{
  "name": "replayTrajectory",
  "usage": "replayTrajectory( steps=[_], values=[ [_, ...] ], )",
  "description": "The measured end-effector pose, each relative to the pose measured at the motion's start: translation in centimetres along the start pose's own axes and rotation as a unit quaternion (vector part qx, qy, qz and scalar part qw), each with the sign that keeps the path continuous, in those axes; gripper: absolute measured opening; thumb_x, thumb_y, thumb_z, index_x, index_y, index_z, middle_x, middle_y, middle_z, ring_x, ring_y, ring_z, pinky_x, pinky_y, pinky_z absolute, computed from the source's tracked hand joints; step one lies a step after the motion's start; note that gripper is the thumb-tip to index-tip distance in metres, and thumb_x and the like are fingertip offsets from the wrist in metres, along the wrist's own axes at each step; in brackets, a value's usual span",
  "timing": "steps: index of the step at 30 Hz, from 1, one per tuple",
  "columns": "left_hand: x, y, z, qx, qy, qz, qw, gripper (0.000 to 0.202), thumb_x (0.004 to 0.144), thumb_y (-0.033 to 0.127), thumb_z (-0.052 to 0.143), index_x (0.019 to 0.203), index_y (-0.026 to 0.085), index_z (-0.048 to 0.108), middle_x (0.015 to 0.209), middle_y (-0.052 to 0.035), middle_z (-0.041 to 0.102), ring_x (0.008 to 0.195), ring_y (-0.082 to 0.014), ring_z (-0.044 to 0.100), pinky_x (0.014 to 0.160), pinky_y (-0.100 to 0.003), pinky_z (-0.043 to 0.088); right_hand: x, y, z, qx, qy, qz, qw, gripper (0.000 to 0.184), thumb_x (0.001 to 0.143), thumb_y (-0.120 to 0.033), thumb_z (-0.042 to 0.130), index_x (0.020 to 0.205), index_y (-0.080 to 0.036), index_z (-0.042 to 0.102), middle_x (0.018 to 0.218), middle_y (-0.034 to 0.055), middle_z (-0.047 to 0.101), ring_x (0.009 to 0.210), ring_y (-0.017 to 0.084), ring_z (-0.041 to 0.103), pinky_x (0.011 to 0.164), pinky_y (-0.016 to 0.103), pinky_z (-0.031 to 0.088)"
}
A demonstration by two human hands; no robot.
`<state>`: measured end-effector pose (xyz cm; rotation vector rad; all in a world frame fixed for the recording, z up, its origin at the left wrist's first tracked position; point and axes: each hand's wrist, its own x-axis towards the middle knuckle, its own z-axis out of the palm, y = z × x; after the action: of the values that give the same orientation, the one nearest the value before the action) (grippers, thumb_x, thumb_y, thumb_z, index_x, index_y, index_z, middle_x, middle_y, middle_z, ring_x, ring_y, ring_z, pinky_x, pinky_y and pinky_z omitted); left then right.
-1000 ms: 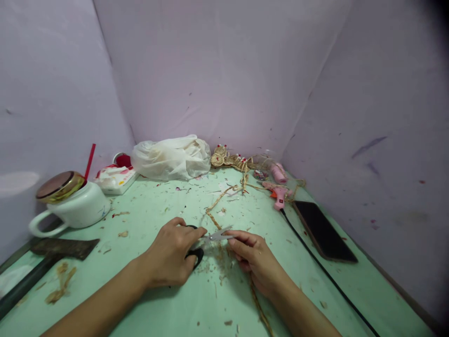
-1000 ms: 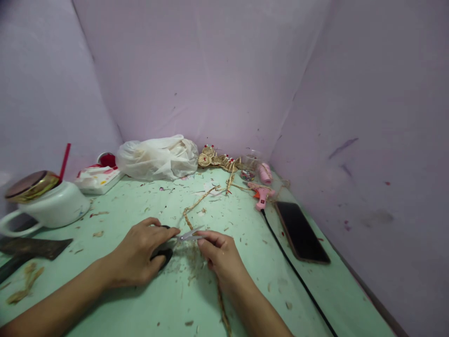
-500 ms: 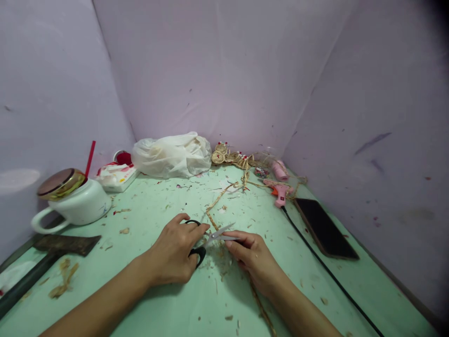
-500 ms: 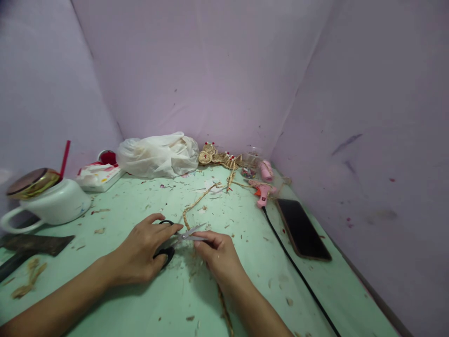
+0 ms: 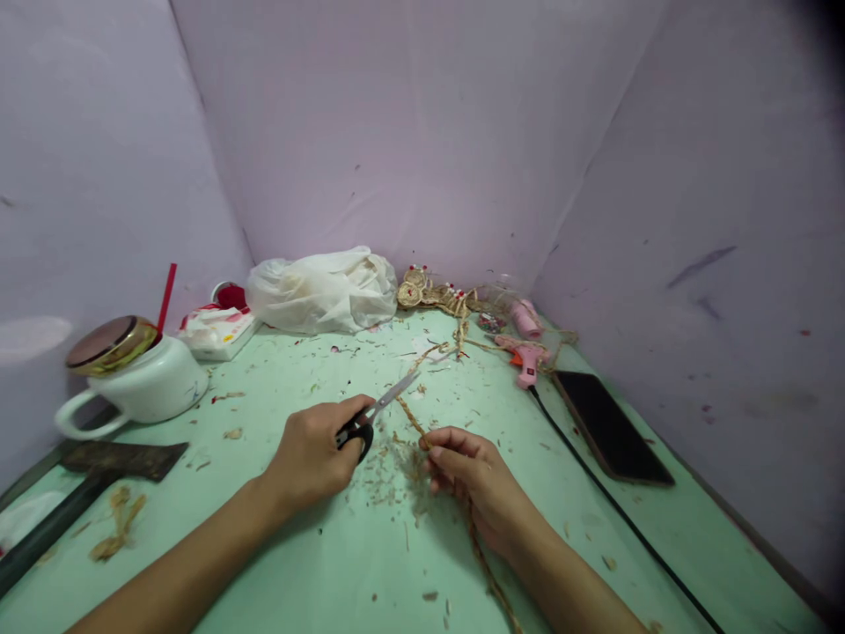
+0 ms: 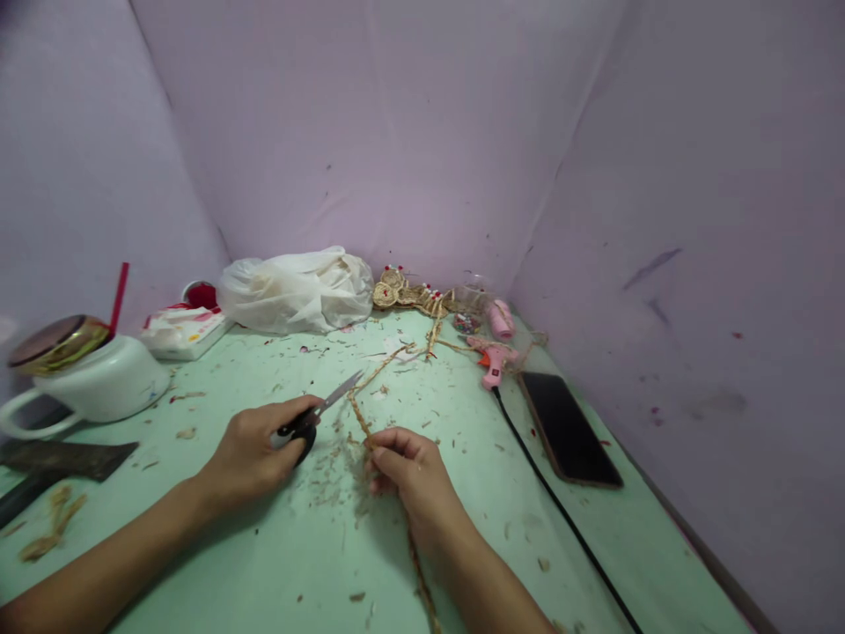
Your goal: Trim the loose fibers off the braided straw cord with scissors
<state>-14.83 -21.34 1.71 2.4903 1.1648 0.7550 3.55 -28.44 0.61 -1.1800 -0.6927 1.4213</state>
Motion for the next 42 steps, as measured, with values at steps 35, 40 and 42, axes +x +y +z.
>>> replayTrajectory(
  steps=[35,40,42],
  values=[
    [-0.7,0.2,0.8,0.028,0.007,0.163,0.986,0.050,0.065,0.013,0.045,0.114,0.016,0.043,0.103,-0.0070,0.062,0.093,-0.0186,0.055,0.099,-0.044,0.026,-0.3,-1.4,-0.9,0.104,-0.061,0.033,0.992,0.029,0.069,-0.021,0.061,0.096,-0.015,0.059,0.050,-0.0065,0.046,0.033,0.001,0.032,0.032,0.014,0.021],
    [-0.3,-0.6,0.8,0.046,0.022,0.175,0.983,0.049,0.065,0.012,0.045,0.114,0.017,0.043,0.097,-0.0061,0.063,0.087,-0.0180,0.057,0.098,-0.045,0.027,-0.4,-1.9,-1.0,0.131,-0.065,0.034,0.989,0.043,0.069,-0.017,0.060,0.111,-0.018,0.054,0.052,-0.0070,0.043,0.034,0.001,0.028,0.032,0.013,0.018],
    [-0.3,-0.9,0.9,0.046,0.024,0.181,0.982,0.049,0.065,0.012,0.045,0.114,0.017,0.043,0.098,-0.0063,0.063,0.087,-0.0181,0.057,0.098,-0.045,0.027,-0.5,-2.1,-1.1,0.147,-0.074,0.043,0.985,0.044,0.068,-0.014,0.059,0.112,-0.018,0.053,0.051,-0.0078,0.040,0.034,0.001,0.024,0.031,0.013,0.016]
  ],
)
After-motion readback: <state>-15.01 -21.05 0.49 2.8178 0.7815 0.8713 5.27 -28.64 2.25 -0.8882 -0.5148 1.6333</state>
